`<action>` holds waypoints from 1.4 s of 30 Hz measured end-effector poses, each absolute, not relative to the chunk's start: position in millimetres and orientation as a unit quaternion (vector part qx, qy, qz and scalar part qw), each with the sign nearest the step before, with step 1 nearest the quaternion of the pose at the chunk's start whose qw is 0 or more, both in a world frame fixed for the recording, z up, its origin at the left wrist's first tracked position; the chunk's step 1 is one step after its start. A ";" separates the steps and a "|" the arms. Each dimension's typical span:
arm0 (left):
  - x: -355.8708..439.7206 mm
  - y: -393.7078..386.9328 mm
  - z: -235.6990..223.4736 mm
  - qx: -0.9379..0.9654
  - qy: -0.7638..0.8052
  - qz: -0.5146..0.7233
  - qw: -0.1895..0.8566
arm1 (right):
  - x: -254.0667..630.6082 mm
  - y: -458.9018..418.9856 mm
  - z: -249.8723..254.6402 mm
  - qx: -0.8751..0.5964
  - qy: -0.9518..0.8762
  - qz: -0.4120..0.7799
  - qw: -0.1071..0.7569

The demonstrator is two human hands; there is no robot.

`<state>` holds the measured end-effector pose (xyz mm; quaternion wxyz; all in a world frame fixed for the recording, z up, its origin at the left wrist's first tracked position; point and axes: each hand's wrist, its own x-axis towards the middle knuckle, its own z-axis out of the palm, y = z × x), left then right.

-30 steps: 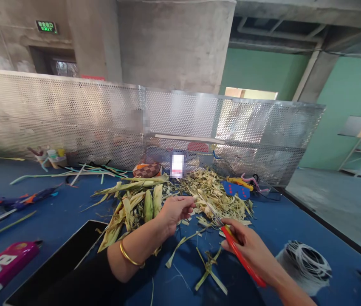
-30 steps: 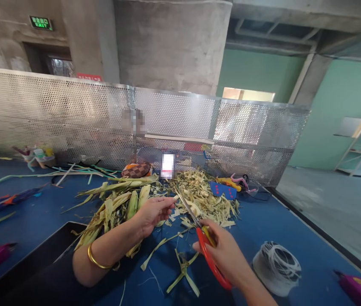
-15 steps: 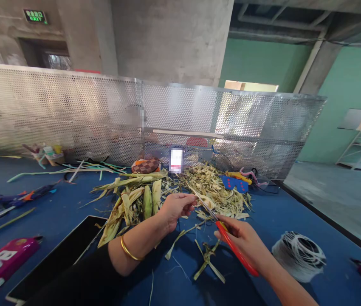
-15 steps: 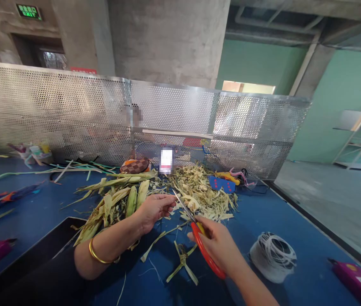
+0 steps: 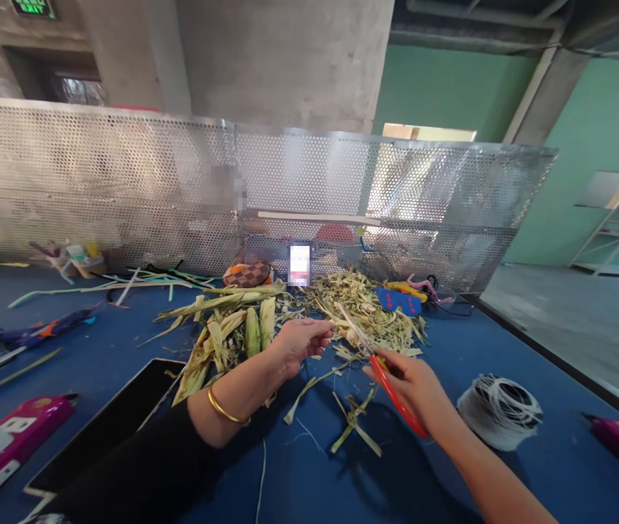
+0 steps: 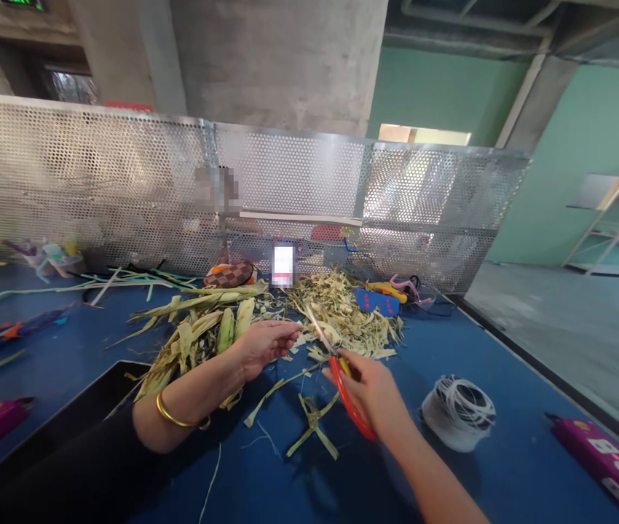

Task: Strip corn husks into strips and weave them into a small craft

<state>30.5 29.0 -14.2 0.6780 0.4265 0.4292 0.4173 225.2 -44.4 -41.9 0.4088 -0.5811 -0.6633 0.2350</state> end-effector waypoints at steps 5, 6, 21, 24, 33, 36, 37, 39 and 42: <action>28.2 23.0 -2.6 0.433 0.427 0.429 0.668 | 250.8 -37.9 -36.6 -0.707 -0.599 0.074 0.369; 28.0 20.7 0.3 0.438 0.426 0.431 0.664 | 255.4 -37.1 -36.2 -0.725 -0.590 0.045 0.353; 2.6 -35.7 11.1 0.491 0.446 0.390 0.638 | 228.8 6.5 -37.5 -0.614 -0.762 -0.116 0.171; -7.3 -46.1 5.7 0.469 0.456 0.394 0.645 | 221.5 20.6 -42.8 -0.590 -0.781 -0.105 0.179; -19.5 -45.0 -14.1 0.436 0.469 0.410 0.650 | 238.8 -21.0 -39.0 -0.589 -0.771 -0.075 0.231; -20.0 -42.5 -18.3 0.444 0.466 0.400 0.652 | 263.2 -63.3 -36.7 -0.610 -0.740 -0.027 0.284; -19.9 -42.1 -19.0 0.448 0.467 0.397 0.650 | 271.6 -77.6 -39.1 -0.623 -0.727 -0.014 0.289; -19.2 -42.4 -19.6 0.456 0.469 0.392 0.647 | 285.6 -101.8 -48.2 -0.646 -0.711 0.022 0.277; -15.3 -46.8 -18.4 0.471 0.461 0.381 0.649 | 295.6 -119.5 -66.5 -0.643 -0.712 0.103 0.263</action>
